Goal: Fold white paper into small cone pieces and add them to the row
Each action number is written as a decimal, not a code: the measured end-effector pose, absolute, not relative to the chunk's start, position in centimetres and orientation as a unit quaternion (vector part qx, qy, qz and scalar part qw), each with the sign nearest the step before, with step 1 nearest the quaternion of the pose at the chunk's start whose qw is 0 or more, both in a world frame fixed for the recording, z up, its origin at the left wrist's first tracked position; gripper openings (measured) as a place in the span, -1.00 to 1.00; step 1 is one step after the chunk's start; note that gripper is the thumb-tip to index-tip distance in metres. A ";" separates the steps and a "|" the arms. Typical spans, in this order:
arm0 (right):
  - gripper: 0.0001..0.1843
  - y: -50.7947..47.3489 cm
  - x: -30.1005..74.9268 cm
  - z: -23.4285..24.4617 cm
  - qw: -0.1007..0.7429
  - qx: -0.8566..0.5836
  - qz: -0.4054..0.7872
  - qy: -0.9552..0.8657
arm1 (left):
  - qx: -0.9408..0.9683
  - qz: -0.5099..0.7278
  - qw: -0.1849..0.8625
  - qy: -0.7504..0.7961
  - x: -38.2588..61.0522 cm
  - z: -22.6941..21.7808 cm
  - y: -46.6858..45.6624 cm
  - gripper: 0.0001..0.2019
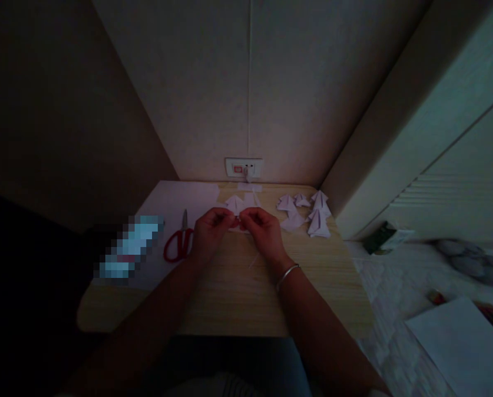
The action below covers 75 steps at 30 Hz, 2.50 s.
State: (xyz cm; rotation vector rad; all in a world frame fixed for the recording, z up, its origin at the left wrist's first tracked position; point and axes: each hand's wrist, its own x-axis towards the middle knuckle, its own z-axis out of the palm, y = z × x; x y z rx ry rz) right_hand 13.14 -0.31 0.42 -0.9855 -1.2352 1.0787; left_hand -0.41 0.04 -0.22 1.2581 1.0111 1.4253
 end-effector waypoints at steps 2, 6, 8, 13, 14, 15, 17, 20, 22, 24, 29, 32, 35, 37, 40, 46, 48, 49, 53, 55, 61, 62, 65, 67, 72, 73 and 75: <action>-0.81 -0.3 13.1 0.5 0.574 -0.420 0.467 -0.526 | 0.515 0.580 0.472 0.418 -0.4 -0.3 0.1 -0.83; -0.81 -0.4 13.1 0.6 0.574 -0.422 0.472 -0.520 | 0.505 0.580 0.484 0.419 -0.3 -0.2 0.0 -0.85; -0.81 -0.4 13.1 0.6 0.571 -0.430 0.467 -0.520 | 0.499 0.577 0.488 0.424 -0.2 -0.2 0.0 -0.86; -0.83 -0.4 12.9 0.7 0.570 -0.437 0.474 -0.509 | 0.489 0.586 0.480 0.433 0.0 -0.3 -0.1 -0.88; -0.84 -0.4 12.9 0.7 0.568 -0.438 0.475 -0.509 | 0.488 0.590 0.478 0.430 0.0 -0.4 -0.1 -0.88; -0.84 -0.4 12.9 0.8 0.566 -0.440 0.477 -0.509 | 0.488 0.594 0.475 0.428 0.1 -0.5 -0.1 -0.88; -0.85 -0.5 12.8 0.8 0.563 -0.445 0.478 -0.507 | 0.488 0.600 0.473 0.421 0.1 -0.5 -0.1 -0.88; -0.86 -0.6 12.8 0.8 0.569 -0.449 0.475 -0.499 | 0.482 0.606 0.479 0.413 0.3 -0.3 -0.1 -0.87; -0.85 -0.5 12.8 0.7 0.573 -0.447 0.471 -0.500 | 0.464 0.615 0.491 0.406 0.4 0.0 -0.2 -0.84; -0.84 -0.5 12.8 0.4 0.573 -0.445 0.466 -0.506 | 0.439 0.626 0.506 0.399 0.5 0.3 -0.2 -0.77; -0.78 -0.1 12.8 -0.1 0.602 -0.421 0.456 -0.502 | 0.398 0.627 0.545 0.389 0.4 0.6 -0.3 -0.69; -0.73 0.0 12.7 -0.3 0.608 -0.403 0.470 -0.497 | 0.362 0.631 0.571 0.381 0.3 0.5 -0.3 -0.65; -0.70 0.1 12.8 -0.1 0.611 -0.393 0.490 -0.481 | 0.334 0.623 0.596 0.381 0.2 0.4 -0.2 -0.63; -0.68 0.1 13.0 0.1 0.614 -0.394 0.492 -0.475 | 0.345 0.614 0.595 0.387 0.2 0.2 -0.1 -0.64; -0.65 0.1 13.2 0.2 0.607 -0.403 0.491 -0.479 | 0.374 0.618 0.569 0.392 0.1 -0.1 0.1 -0.65; -0.58 0.0 13.2 0.4 0.600 -0.389 0.516 -0.472 | 0.373 0.639 0.550 0.387 0.3 -0.6 0.1 -0.64; -0.56 0.0 13.2 0.4 0.609 -0.385 0.511 -0.469 | 0.388 0.630 0.548 0.391 0.3 -0.6 0.1 -0.63; -0.55 0.0 13.2 0.4 0.611 -0.384 0.509 -0.469 | 0.399 0.625 0.543 0.393 0.3 -0.6 0.1 -0.62; -0.55 -0.2 13.2 0.6 0.607 -0.377 0.508 -0.481 | 0.422 0.630 0.516 0.399 0.1 -0.4 0.1 -0.58; -0.56 -0.4 13.0 0.7 0.608 -0.372 0.503 -0.488 | 0.411 0.647 0.511 0.390 0.1 -0.2 0.1 -0.58; -0.55 -0.5 13.0 0.6 0.625 -0.373 0.482 -0.487 | 0.411 0.676 0.493 0.362 0.1 0.7 -0.1 -0.58; -0.55 -0.5 13.0 0.6 0.624 -0.371 0.483 -0.489 | 0.414 0.679 0.490 0.358 0.1 0.8 -0.1 -0.59; -0.58 -0.4 13.0 0.5 0.628 -0.368 0.483 -0.487 | 0.418 0.681 0.484 0.358 0.0 0.8 -0.2 -0.60; -0.61 -0.4 12.9 0.5 0.631 -0.368 0.483 -0.483 | 0.418 0.680 0.480 0.362 0.0 0.6 -0.1 -0.61; -0.68 -0.3 12.7 0.5 0.649 -0.361 0.480 -0.467 | 0.401 0.692 0.493 0.343 0.3 -0.1 0.1 -0.59; -0.67 -0.3 12.7 0.5 0.651 -0.361 0.478 -0.466 | 0.398 0.686 0.504 0.340 0.4 -0.2 0.2 -0.59; -0.64 -0.2 12.8 0.4 0.652 -0.369 0.474 -0.463 | 0.401 0.665 0.528 0.344 0.4 -0.2 0.2 -0.59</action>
